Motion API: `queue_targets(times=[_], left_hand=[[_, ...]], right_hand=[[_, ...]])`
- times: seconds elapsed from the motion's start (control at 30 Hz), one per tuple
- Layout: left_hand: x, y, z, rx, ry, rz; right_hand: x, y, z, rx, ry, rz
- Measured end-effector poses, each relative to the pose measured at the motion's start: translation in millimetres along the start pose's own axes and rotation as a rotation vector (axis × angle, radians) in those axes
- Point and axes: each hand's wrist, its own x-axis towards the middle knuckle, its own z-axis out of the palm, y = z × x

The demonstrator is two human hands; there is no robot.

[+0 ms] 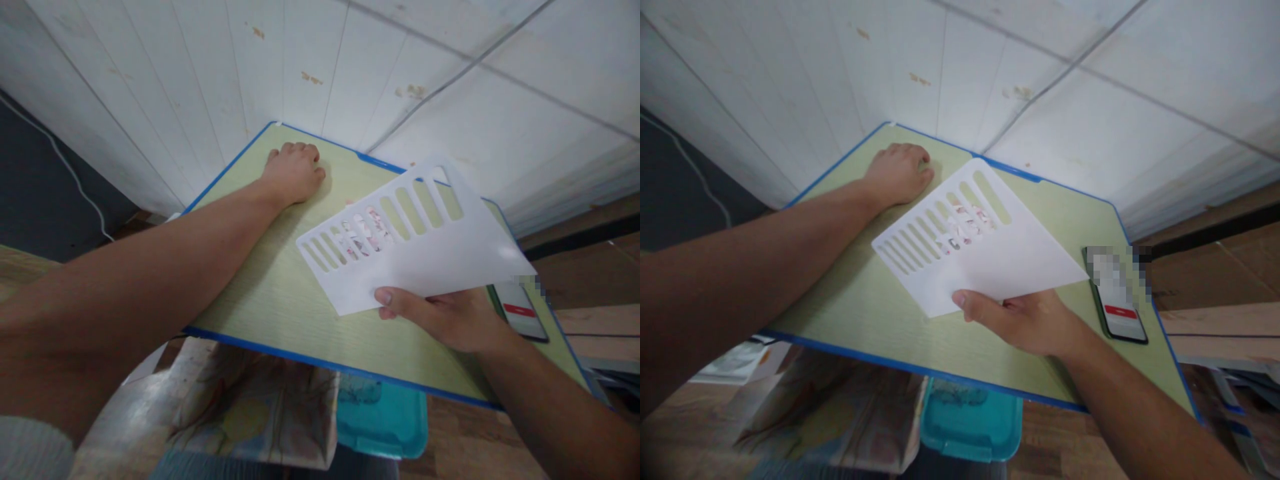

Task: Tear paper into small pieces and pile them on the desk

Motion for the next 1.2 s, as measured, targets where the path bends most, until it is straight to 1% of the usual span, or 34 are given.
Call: queue_targets(times=[0.1,0.17,0.3,0.4,0.47,0.6,0.67,0.73,0.8,0.93,1.07,1.2], left_hand=[[-2,1,-1,-0.051,-0.006,0.003],[-3,2,-3,-0.061,-0.013,0.002],[-5,5,-5,-0.019,-0.018,-0.001],[-3,4,-3,-0.028,-0.008,0.000],[-1,2,-1,-0.045,-0.006,-0.001],[2,-1,2,-0.070,-0.006,0.002],[1,0,2,-0.054,0.000,0.002],[0,1,1,-0.027,0.006,0.003],[-1,2,0,-0.020,0.013,0.006],[-2,1,0,-0.034,0.009,0.008],[-3,2,-1,-0.063,0.017,0.008],[-4,4,-3,-0.010,0.001,-0.002]], right_hand=[[1,1,-1,0.079,0.027,0.086],[3,5,0,0.077,0.048,0.125],[5,13,-1,0.022,0.124,0.141],[4,13,-3,0.000,0.184,0.150],[2,9,-3,-0.004,0.182,0.144],[0,1,1,0.029,0.064,0.114],[1,2,2,0.040,0.045,0.110],[2,6,2,0.017,0.084,0.121],[3,12,1,-0.025,0.153,0.121],[2,17,-1,-0.088,0.247,0.096],[0,15,2,-0.106,0.253,0.102],[1,11,4,-0.054,0.192,0.075]])
